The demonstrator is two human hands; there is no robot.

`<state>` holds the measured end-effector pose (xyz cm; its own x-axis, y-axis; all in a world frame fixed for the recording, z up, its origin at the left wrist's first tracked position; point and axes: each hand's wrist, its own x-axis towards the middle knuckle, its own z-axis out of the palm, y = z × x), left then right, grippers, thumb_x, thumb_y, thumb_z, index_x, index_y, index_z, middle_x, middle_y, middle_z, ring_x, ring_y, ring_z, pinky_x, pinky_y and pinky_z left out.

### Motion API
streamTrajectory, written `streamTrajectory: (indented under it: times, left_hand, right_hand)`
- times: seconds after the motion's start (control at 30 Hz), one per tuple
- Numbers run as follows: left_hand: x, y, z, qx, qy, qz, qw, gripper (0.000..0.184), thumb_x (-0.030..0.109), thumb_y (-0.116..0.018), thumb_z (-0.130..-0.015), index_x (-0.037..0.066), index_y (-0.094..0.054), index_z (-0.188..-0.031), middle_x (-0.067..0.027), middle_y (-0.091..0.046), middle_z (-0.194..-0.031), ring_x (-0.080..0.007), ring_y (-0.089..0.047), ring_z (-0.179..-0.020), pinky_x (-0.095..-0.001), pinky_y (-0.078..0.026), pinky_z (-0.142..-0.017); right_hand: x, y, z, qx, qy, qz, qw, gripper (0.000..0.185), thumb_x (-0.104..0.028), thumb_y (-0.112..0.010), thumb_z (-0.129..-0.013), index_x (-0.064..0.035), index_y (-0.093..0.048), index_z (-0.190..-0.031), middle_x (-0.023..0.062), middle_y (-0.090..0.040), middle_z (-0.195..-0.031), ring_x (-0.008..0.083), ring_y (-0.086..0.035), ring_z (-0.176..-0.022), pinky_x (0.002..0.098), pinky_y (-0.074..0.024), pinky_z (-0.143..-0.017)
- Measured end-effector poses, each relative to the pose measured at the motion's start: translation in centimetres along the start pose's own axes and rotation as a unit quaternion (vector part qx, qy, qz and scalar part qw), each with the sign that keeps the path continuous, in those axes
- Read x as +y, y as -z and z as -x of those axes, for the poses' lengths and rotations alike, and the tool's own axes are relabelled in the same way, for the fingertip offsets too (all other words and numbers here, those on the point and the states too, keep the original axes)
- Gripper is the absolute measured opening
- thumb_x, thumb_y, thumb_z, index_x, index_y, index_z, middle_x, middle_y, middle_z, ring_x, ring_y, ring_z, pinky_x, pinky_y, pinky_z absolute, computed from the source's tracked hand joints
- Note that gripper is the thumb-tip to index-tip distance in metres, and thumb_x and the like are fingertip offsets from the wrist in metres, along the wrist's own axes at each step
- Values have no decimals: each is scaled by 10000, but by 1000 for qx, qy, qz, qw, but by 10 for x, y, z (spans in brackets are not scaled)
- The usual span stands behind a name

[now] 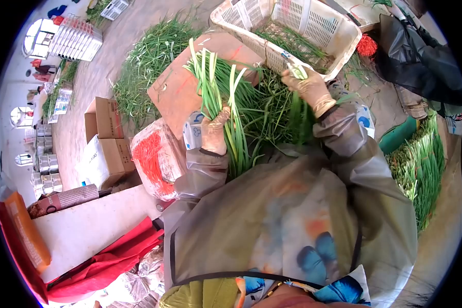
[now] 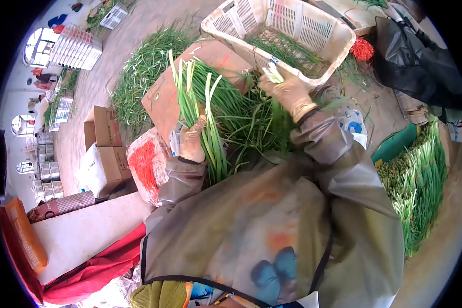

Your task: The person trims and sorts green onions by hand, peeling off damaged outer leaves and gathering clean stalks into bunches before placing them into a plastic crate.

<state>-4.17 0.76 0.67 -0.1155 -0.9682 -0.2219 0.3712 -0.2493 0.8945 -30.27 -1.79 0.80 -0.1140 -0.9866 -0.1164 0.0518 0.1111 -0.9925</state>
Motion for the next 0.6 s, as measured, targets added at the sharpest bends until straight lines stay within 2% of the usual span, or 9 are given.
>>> streamTrajectory:
  times: [0.1, 0.13, 0.17, 0.23, 0.3, 0.37, 0.5, 0.57, 0.6]
  left_hand:
    - [-18, -3, -5, -10, -40, -44, 998, 238, 93, -655, -792, 35, -579, -1009, 11, -583, -851, -85, -510, -749, -217, -413, -662]
    - [-14, -17, -2, -29, -51, -66, 996, 261, 97, -655, -795, 31, -575, -1034, 5, -589, -872, -86, -513, -760, -218, -416, -672]
    - [-11, -28, 3, -47, -60, -85, 993, 284, 101, -654, -798, 26, -571, -1060, -1, -594, -893, -88, -517, -770, -219, -419, -682]
    - [-19, -23, 0, -65, -77, -108, 989, 351, 124, -653, -805, 18, -547, -1122, -11, -607, -934, -80, -522, -791, -222, -428, -705]
    - [-17, -17, 1, -46, -80, -192, 977, 356, 101, -646, -806, 16, -536, -1133, -6, -613, -929, -72, -524, -782, -221, -432, -721]
    - [-26, -12, 1, -31, -101, -215, 971, 305, 92, -640, -806, 22, -559, -1092, -9, -620, -935, -66, -535, -781, -217, -436, -723]
    - [-26, -14, 2, -58, -99, -203, 972, 301, 141, -672, -773, 25, -593, -1040, -36, -651, -877, -82, -564, -751, -251, -460, -688]
    - [-6, -21, 3, -59, -106, -404, 906, 347, 132, -697, -731, 42, -588, -1048, -41, -653, -816, -108, -572, -713, -276, -466, -673]
    - [-1, -23, 1, -79, -106, -389, 912, 361, 179, -699, -711, 62, -597, -1037, -87, -652, -812, -182, -610, -713, -311, -472, -675]
  right_hand:
    - [-6, -50, 21, -115, 10, -27, 993, 358, -223, -726, -736, -15, -599, -998, 45, -636, -839, 98, -573, -642, 235, -471, -593]
    - [-24, -63, 30, -140, -53, 13, 989, 384, -248, -735, -721, -18, -600, -999, 49, -638, -844, 111, -575, -661, 254, -471, -621]
    - [11, -72, 16, -153, 23, 66, 986, 412, -259, -740, -707, 0, -595, -992, 60, -637, -842, 137, -577, -701, 273, -462, -666]
    - [15, -75, 10, -205, 8, 25, 978, 428, -277, -740, -690, 4, -600, -980, 78, -640, -837, 157, -580, -759, 287, -448, -714]
    - [12, -73, 12, -195, 19, 45, 980, 432, -312, -734, -680, -6, -611, -959, 102, -643, -831, 194, -590, -777, 306, -444, -737]
    - [6, -71, 17, -162, 15, 155, 974, 456, -351, -733, -669, -15, -618, -955, 119, -644, -838, 226, -598, -787, 312, -442, -746]
    - [27, -64, 5, -153, -50, 32, 986, 444, -327, -737, -677, -16, -614, -970, 122, -642, -857, 220, -597, -798, 314, -443, -760]
    - [1, -58, 15, -173, -47, 86, 980, 433, -309, -739, -679, -24, -610, -979, 111, -641, -854, 209, -594, -792, 311, -444, -759]
    - [-9, -54, 18, -193, -41, 140, 970, 423, -291, -741, -680, -33, -607, -988, 99, -641, -851, 198, -591, -786, 308, -444, -757]
